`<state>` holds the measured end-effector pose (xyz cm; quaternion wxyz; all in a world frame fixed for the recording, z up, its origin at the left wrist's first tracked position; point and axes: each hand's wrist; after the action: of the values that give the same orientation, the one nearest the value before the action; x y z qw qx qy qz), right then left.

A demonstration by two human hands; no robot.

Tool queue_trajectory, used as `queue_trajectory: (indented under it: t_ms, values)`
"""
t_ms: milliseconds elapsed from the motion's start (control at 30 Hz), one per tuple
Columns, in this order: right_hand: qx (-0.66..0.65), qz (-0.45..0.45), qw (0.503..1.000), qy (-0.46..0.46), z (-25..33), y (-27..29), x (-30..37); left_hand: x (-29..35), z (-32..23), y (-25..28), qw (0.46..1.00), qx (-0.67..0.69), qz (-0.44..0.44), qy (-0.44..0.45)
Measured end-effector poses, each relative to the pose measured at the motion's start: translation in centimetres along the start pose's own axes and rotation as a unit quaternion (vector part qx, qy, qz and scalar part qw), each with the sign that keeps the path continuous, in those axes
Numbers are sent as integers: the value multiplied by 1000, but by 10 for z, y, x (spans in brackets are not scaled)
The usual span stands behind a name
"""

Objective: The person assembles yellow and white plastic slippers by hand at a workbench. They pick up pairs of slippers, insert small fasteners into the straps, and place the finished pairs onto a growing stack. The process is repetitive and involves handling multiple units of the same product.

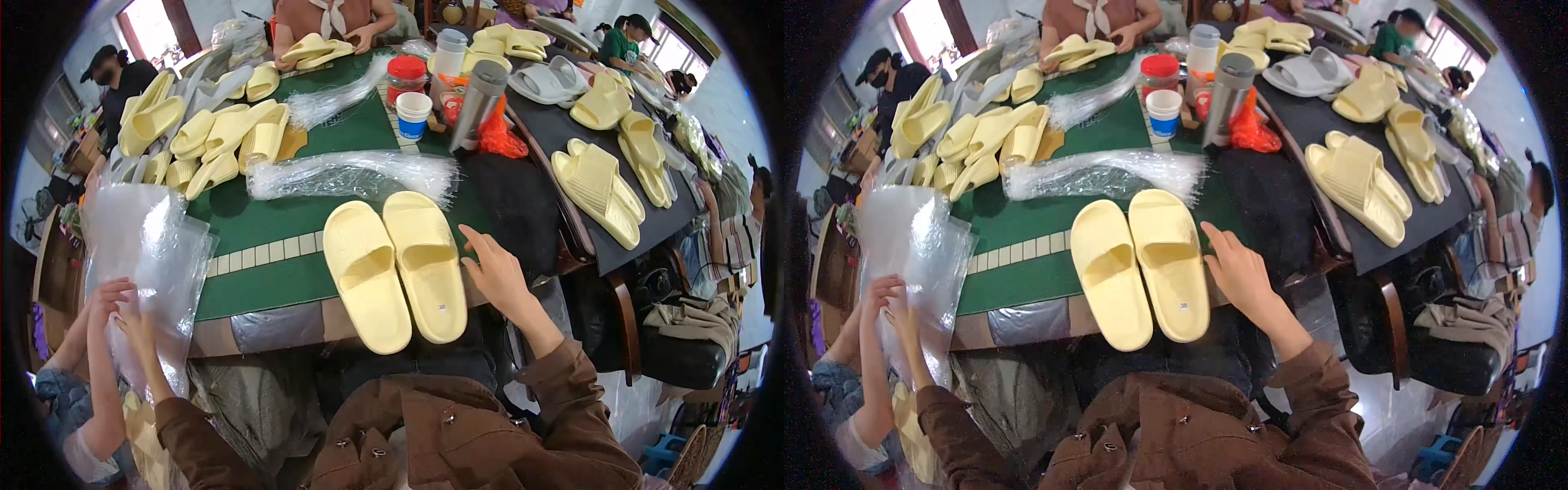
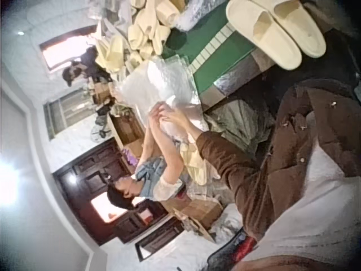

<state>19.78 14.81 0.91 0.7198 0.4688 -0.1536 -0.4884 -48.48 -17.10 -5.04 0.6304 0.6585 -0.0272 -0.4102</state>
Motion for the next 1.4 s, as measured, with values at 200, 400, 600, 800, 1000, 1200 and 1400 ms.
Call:
queue_trajectory:
  t_ms: [200,400,600,800,1000,1200,1400]
  values:
    - [37,-61,996,58,-22,1,12,30,-126,65,961,261,-57,-71]
    - [-78,-71,992,73,-27,26,23,73,-289,174,880,426,36,-205]
    - [-258,-188,945,-75,-59,94,37,134,-404,215,775,527,100,-334]
    - [-170,-347,915,-116,-186,159,16,164,-462,235,797,457,77,-387]
    - [42,-231,952,-195,-235,186,-40,170,-469,235,830,393,82,-388]
    - [115,-233,956,-138,-259,181,-62,192,-437,242,786,509,63,-344]
    - [131,-136,951,-244,-221,184,-62,205,-428,232,789,513,120,-317]
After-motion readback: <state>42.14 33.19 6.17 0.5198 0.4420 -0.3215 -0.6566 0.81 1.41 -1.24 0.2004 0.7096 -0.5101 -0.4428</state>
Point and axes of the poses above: each hand's wrist, its own x-axis away from the middle knuckle, its own y-axis out of the back of the hand, z = x × y, and after that the axes turned 6 degrees about -y, right-handed
